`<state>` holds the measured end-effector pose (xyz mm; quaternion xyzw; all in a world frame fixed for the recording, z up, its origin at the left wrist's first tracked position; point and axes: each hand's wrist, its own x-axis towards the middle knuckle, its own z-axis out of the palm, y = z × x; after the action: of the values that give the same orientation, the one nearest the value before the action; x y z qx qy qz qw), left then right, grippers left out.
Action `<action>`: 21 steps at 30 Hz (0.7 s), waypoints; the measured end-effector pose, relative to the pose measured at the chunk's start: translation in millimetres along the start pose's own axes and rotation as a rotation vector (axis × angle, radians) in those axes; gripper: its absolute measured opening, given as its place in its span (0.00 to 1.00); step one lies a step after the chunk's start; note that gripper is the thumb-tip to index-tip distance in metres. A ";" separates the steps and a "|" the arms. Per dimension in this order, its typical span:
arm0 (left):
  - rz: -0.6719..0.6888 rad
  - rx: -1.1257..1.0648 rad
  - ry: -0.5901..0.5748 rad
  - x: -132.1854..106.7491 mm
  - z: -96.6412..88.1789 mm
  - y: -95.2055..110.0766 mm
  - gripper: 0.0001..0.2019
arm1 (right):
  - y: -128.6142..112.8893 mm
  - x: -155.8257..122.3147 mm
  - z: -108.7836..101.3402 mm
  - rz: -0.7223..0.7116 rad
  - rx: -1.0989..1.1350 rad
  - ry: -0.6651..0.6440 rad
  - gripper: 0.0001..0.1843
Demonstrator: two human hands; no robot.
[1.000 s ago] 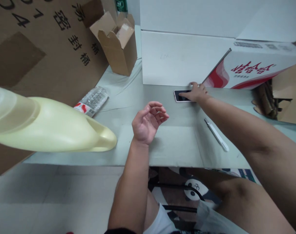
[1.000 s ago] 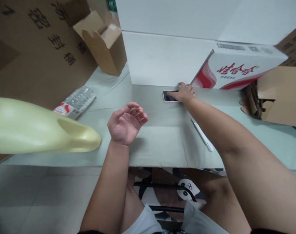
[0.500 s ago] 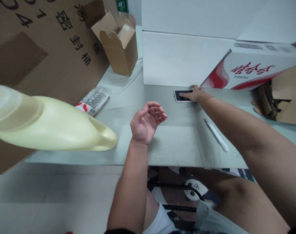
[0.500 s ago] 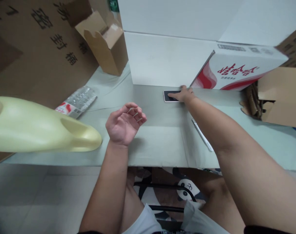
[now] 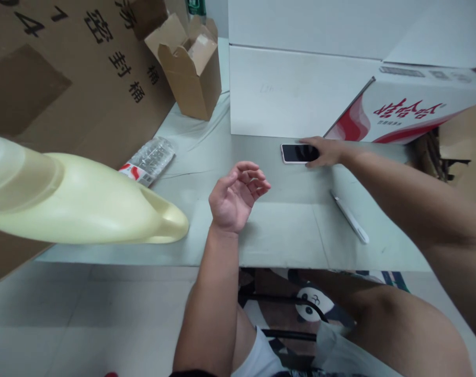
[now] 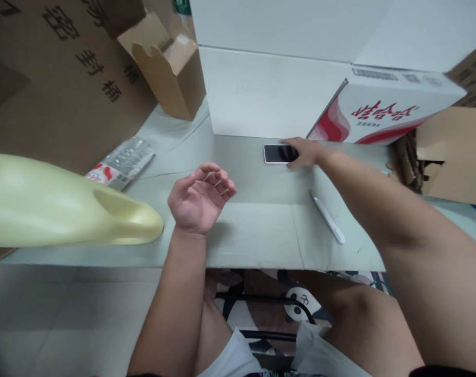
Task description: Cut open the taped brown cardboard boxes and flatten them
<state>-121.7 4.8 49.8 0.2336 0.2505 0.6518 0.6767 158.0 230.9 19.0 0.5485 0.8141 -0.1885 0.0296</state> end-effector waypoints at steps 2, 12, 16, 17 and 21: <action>-0.001 0.001 0.006 -0.5 -0.1 0.3 0.13 | 9.0 -0.6 -5.1 -0.015 -0.024 -0.049 0.47; -0.009 -0.005 -0.006 1.4 1.6 -2.4 0.12 | -7.9 7.5 6.1 0.233 0.128 0.121 0.42; 0.001 -0.024 -0.020 0.8 0.9 -1.7 0.12 | -13.2 22.5 11.3 0.446 0.121 0.162 0.50; 0.003 -0.026 -0.019 0.5 0.4 -0.9 0.12 | -12.0 25.6 12.3 0.458 0.118 0.157 0.52; 0.005 -0.016 0.006 -0.6 -1.6 2.7 0.12 | -2.4 35.2 15.6 0.464 0.118 0.146 0.53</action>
<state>-124.9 4.3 50.4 0.2269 0.2466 0.6559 0.6763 139.4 255.9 -3.8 0.7335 0.6540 -0.1840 -0.0189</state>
